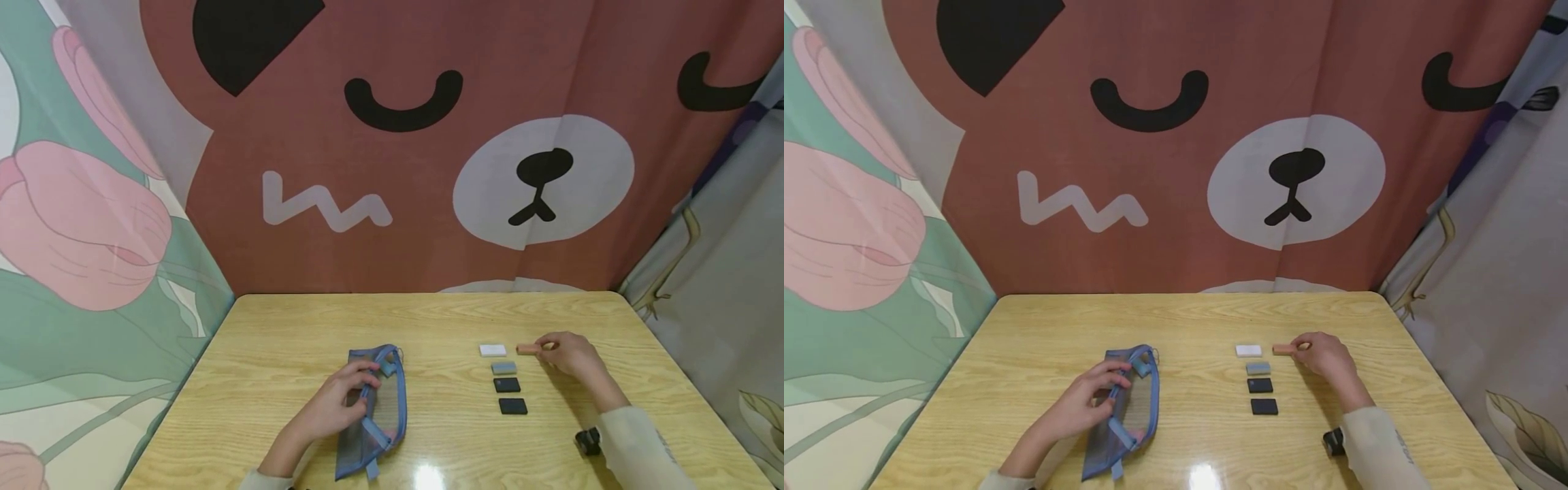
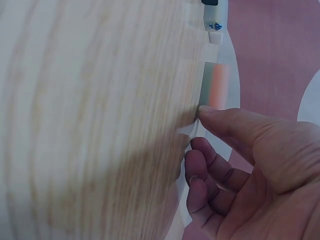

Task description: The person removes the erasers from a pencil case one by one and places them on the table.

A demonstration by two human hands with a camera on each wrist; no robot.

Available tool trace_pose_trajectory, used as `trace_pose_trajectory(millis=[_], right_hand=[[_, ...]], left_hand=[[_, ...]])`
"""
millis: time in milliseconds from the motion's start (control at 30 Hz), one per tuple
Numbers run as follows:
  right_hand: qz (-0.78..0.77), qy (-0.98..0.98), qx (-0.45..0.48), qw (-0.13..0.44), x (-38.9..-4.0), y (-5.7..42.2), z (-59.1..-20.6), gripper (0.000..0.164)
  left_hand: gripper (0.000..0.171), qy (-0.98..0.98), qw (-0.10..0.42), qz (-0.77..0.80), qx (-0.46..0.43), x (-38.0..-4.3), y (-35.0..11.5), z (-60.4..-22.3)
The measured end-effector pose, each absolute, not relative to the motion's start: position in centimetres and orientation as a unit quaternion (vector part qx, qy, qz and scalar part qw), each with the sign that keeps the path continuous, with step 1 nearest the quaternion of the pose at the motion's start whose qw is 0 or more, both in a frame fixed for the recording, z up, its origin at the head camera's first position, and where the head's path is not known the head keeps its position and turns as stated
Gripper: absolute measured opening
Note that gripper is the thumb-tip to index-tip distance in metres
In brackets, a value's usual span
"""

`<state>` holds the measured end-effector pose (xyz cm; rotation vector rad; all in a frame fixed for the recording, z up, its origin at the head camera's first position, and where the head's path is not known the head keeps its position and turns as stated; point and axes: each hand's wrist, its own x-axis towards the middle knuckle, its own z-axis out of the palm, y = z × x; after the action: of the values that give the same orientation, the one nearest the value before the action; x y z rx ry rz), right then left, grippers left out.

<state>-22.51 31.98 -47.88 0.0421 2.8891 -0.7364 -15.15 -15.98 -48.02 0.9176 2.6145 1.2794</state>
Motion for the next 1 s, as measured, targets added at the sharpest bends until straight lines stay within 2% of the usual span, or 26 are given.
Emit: trace_pose_trajectory(millis=[633,700,833,1000], right_hand=[[-0.242,0.966,0.016,0.094,-22.6,32.4,-47.6,0.048],[-0.242,0.966,0.014,0.092,-22.4,32.3,-47.3,0.054],[-0.247,0.965,0.016,0.089,-22.0,31.9,-46.7,0.075],[-0.249,0.965,0.014,0.076,-21.7,31.1,-46.1,0.080]], left_hand=[[0.030,0.857,0.049,0.418,0.299,-15.4,-16.1,-48.3],[0.030,0.857,0.050,0.418,0.298,-15.4,-16.1,-48.3],[0.030,0.858,0.048,0.416,0.297,-15.4,-16.0,-48.2],[0.030,0.860,0.045,0.413,0.297,-15.4,-16.0,-48.2]])
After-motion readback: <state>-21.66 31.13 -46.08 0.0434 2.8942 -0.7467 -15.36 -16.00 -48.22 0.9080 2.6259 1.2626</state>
